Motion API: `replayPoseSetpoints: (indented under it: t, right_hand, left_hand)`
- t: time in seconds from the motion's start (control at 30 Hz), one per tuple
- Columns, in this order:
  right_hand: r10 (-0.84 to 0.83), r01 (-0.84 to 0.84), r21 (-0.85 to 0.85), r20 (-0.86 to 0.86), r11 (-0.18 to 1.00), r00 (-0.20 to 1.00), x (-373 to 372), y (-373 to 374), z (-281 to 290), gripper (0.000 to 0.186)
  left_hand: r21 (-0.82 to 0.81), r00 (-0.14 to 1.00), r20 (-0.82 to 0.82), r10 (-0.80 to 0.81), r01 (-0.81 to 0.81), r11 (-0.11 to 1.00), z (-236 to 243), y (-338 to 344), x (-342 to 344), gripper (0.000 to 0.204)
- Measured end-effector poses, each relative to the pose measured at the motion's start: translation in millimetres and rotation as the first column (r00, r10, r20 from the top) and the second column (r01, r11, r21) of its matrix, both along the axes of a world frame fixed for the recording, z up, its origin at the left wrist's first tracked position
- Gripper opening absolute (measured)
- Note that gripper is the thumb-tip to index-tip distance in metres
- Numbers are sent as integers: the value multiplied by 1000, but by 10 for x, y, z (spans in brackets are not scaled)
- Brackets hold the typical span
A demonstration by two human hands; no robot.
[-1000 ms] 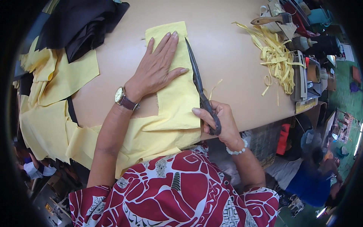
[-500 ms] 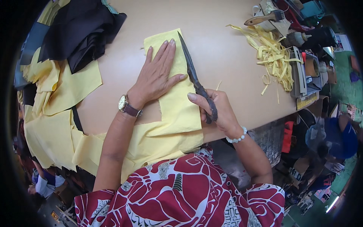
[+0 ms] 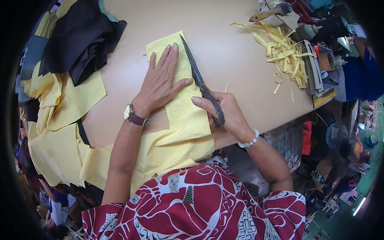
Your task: The person uses shears to cut a shape out of a yellow piece of fabric on a workshop table, turning the fabric and trimming the edges to match a pattern.
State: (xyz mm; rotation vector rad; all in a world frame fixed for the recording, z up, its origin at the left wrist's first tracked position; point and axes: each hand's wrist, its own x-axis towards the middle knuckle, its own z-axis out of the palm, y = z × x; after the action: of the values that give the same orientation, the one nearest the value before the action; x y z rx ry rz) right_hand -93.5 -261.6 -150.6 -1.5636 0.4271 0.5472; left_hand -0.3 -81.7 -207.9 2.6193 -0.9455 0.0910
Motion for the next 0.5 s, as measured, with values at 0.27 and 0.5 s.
replayPoseSetpoints:
  t: [0.27, 0.5]
  right_hand:
    - [51, -51, -22, -21, 998, 998, -15, -45, 20, 33]
    - [26, -28, -60, -25, 998, 999, 97, -36, -13, 37]
  left_hand:
    - [-37, 999, 49, 2, 0, 999, -6, 4, -12, 82]
    - [18, 1000, 14, 2, -3, 1000, 31, 7, -10, 85]
